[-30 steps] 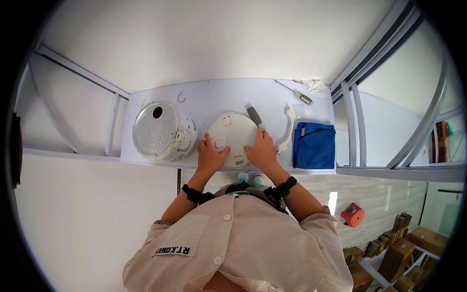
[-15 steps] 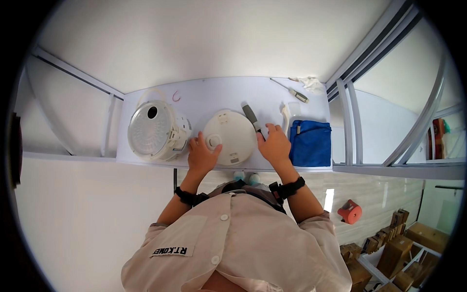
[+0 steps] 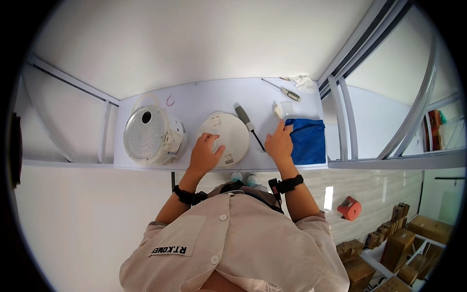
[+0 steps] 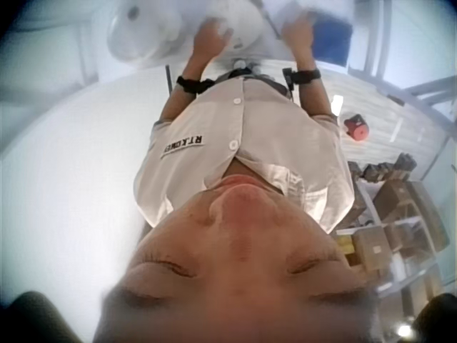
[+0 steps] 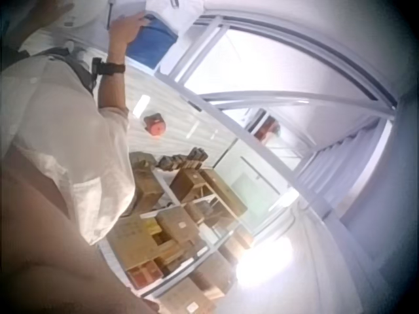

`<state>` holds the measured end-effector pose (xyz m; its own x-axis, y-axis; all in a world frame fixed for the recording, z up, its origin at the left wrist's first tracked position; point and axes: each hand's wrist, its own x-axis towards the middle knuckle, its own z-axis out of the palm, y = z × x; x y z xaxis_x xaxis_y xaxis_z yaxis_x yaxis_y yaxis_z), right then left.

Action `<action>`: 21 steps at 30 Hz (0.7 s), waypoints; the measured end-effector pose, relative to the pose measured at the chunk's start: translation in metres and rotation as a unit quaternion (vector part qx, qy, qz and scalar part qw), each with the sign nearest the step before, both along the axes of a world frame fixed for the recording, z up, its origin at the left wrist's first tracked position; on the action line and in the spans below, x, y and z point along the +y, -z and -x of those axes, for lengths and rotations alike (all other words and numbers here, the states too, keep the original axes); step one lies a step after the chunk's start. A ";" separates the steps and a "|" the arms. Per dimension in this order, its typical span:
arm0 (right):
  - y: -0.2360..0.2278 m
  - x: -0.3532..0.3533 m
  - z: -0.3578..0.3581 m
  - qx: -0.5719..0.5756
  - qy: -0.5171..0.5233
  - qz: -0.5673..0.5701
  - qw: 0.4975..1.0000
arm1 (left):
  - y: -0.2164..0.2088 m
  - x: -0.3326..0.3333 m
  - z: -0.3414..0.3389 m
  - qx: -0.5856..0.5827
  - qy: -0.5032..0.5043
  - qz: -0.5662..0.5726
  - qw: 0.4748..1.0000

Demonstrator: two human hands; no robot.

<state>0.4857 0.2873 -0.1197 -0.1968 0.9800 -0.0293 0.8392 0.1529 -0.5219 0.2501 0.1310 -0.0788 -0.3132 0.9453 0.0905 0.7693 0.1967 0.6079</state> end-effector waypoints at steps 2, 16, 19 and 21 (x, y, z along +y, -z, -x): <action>0.004 -0.001 -0.002 0.010 -0.032 -0.016 0.999 | -0.001 0.003 -0.006 -0.008 0.023 -0.001 1.000; -0.026 0.002 0.007 0.126 -0.047 -0.068 0.989 | -0.002 0.032 -0.023 -0.196 0.087 -0.008 0.977; -0.033 0.001 0.012 0.221 -0.060 -0.074 0.971 | -0.027 0.037 -0.027 -0.247 0.136 -0.020 0.959; -0.043 -0.003 0.021 0.270 -0.047 -0.041 0.961 | -0.035 0.039 -0.029 -0.228 0.189 -0.065 0.953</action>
